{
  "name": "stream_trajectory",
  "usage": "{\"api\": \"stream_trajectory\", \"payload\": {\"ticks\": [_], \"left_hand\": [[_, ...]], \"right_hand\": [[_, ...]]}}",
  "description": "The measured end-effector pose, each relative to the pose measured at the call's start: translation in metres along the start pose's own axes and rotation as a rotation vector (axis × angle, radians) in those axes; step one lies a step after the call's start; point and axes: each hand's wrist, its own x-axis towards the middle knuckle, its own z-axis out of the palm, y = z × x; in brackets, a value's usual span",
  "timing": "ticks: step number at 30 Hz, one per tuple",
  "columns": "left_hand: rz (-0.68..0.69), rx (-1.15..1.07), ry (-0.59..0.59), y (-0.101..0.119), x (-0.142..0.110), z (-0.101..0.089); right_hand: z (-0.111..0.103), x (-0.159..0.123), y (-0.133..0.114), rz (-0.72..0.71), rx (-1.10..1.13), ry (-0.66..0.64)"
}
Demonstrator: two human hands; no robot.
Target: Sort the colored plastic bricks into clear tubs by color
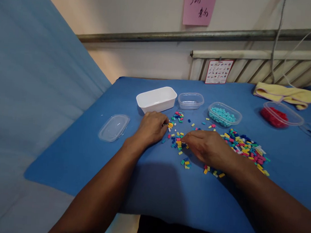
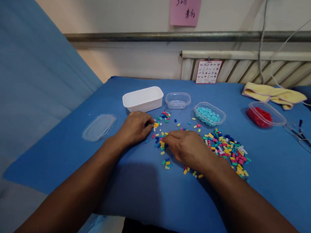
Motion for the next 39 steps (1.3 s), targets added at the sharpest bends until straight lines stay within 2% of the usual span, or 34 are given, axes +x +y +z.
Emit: {"api": "stream_trajectory", "payload": {"ticks": [3, 5, 8, 11, 15, 23, 27, 31, 37, 39], "left_hand": [[-0.062, -0.195, 0.090, 0.005, -0.003, -0.002], [-0.144, -0.506, 0.112, 0.012, -0.006, -0.001], [-0.238, -0.996, 0.059, 0.029, -0.010, 0.003], [-0.240, -1.219, -0.024, 0.045, -0.012, 0.010], [-0.249, -1.308, -0.082, 0.054, -0.012, 0.018], [-0.165, -1.244, -0.074, 0.045, -0.015, 0.027], [-0.159, -1.332, -0.108, 0.043, -0.014, 0.028], [-0.164, -1.325, -0.087, 0.044, -0.013, 0.022], [-0.126, -1.348, -0.137, 0.045, -0.017, 0.023], [-0.101, -1.365, -0.148, 0.046, -0.018, 0.024]], "right_hand": [[0.001, 0.000, 0.001, 0.040, 0.007, 0.051], [0.002, 0.001, 0.000, 0.095, 0.023, 0.128], [0.002, 0.003, -0.003, 0.162, 0.055, 0.238], [0.003, 0.004, -0.004, 0.195, 0.102, 0.281], [0.003, 0.005, -0.003, 0.189, 0.139, 0.275], [-0.001, 0.005, -0.001, 0.131, 0.074, 0.232], [0.001, 0.008, -0.002, 0.145, 0.150, 0.276], [0.000, 0.009, -0.004, 0.201, 0.238, 0.318], [-0.003, 0.009, -0.006, 0.279, 0.207, 0.474], [-0.006, 0.009, -0.004, 0.290, 0.186, 0.480]]}}
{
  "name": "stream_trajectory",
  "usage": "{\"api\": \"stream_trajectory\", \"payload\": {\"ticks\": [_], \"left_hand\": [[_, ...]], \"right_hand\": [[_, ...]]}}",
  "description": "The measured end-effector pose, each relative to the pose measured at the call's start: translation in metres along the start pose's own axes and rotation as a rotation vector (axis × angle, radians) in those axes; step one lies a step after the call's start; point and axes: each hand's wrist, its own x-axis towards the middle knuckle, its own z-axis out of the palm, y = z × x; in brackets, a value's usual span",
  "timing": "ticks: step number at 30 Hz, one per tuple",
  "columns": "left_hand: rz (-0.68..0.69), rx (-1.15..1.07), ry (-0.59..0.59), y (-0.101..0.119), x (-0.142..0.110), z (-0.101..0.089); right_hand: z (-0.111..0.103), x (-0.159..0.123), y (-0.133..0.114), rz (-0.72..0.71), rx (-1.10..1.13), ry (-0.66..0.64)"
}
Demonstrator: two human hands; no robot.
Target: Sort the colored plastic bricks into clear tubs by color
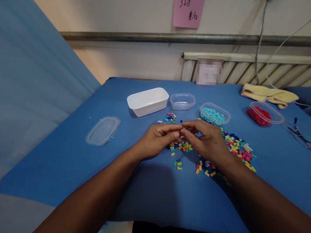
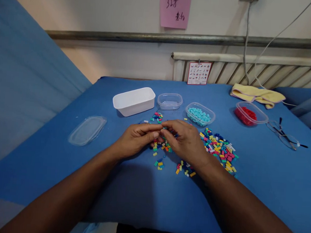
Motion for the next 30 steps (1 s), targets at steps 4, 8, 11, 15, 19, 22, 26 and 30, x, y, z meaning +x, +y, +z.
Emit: {"api": "stream_trajectory", "payload": {"ticks": [4, 8, 11, 15, 19, 22, 26, 30], "left_hand": [[0.028, 0.054, 0.138, 0.006, 0.005, -0.007], [0.137, 0.236, 0.491, 0.008, 0.013, -0.031], [0.203, 0.541, 0.587, 0.001, 0.016, -0.049], [0.306, 0.953, 0.439, -0.011, 0.016, -0.059], [0.329, 1.137, 0.337, -0.017, 0.018, -0.061], [0.354, 1.156, 0.319, -0.017, 0.021, -0.061], [0.363, 1.187, 0.219, -0.016, 0.026, -0.059], [0.324, 1.275, 0.191, -0.016, 0.026, -0.061]], "right_hand": [[-0.020, 0.005, 0.016, 0.031, -0.168, 0.025], [-0.053, 0.005, 0.052, 0.191, -0.427, 0.160], [-0.069, 0.002, 0.074, 0.293, -0.586, 0.163], [-0.073, -0.003, 0.084, 0.340, -0.675, 0.068], [-0.065, -0.003, 0.080, 0.303, -0.672, 0.078], [-0.054, 0.000, 0.067, 0.208, -0.591, 0.081], [-0.032, 0.001, 0.037, -0.038, -0.397, -0.105], [-0.014, 0.000, 0.015, -0.184, -0.244, -0.383]]}}
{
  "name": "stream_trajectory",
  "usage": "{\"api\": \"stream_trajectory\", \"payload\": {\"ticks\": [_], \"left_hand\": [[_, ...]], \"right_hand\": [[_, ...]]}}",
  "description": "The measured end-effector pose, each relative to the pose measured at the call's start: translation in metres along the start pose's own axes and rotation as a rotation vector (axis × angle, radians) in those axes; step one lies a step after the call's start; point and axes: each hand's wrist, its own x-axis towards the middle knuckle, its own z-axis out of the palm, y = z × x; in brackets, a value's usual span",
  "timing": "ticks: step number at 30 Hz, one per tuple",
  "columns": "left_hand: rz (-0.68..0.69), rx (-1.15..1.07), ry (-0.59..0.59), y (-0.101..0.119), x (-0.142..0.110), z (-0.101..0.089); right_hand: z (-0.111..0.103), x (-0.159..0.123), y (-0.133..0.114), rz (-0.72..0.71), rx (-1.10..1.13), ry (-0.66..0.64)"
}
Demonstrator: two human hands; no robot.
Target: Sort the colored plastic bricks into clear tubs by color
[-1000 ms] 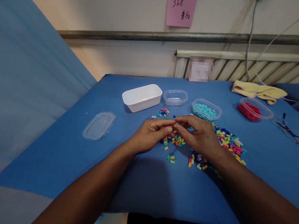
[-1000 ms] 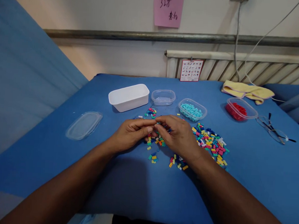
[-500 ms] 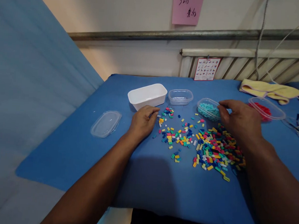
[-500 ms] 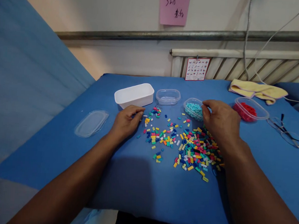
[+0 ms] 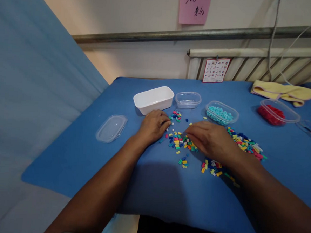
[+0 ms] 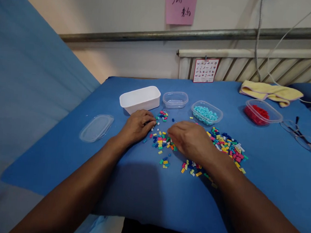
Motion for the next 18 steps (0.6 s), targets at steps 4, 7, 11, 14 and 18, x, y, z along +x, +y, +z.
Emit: {"api": "stream_trajectory", "payload": {"ticks": [4, 7, 11, 14, 18], "left_hand": [[-0.067, 0.010, 0.033, -0.005, -0.001, -0.006], [-0.081, -0.022, 0.031, -0.005, -0.002, -0.010], [-0.063, -0.023, -0.070, -0.003, -0.003, -0.014], [-0.080, -0.015, -0.073, -0.003, -0.005, -0.017], [-0.060, -0.015, -0.083, -0.001, -0.007, -0.018]], "right_hand": [[0.007, 0.002, -0.005, -0.042, 0.051, -0.091], [0.010, 0.002, -0.005, -0.053, 0.084, -0.140], [0.008, 0.003, -0.007, -0.060, 0.091, -0.197], [0.006, 0.003, -0.008, -0.035, 0.071, -0.192], [0.006, 0.003, -0.007, -0.027, 0.057, -0.231]]}}
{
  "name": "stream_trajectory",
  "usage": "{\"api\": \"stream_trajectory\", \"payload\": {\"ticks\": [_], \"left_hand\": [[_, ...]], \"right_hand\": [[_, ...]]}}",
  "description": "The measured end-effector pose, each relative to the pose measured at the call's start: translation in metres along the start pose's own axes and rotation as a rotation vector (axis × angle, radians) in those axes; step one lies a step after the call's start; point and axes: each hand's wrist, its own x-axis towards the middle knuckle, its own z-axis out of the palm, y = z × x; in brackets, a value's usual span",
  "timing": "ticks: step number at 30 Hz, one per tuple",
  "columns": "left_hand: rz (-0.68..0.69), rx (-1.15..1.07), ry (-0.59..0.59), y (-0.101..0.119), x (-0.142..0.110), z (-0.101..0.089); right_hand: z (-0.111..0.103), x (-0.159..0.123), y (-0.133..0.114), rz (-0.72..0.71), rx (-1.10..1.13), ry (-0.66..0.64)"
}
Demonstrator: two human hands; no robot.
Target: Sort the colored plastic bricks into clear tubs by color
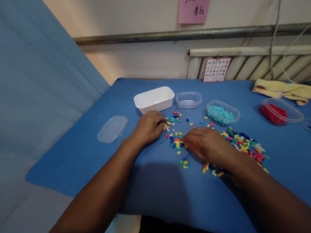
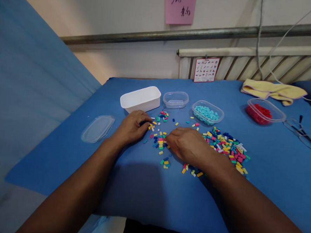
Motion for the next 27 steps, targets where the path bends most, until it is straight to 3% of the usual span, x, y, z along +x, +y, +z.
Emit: {"api": "stream_trajectory", "payload": {"ticks": [11, 16, 27], "left_hand": [[0.002, 0.090, -0.127, 0.017, -0.007, -0.012], [-0.039, 0.104, -0.104, 0.020, -0.008, -0.009], [0.025, 0.093, -0.128, 0.024, -0.003, -0.006]], "right_hand": [[0.002, 0.000, -0.001, -0.006, -0.001, 0.046], [0.003, 0.000, -0.001, -0.001, -0.017, 0.056], [0.003, 0.000, -0.001, 0.008, -0.020, 0.036]]}}
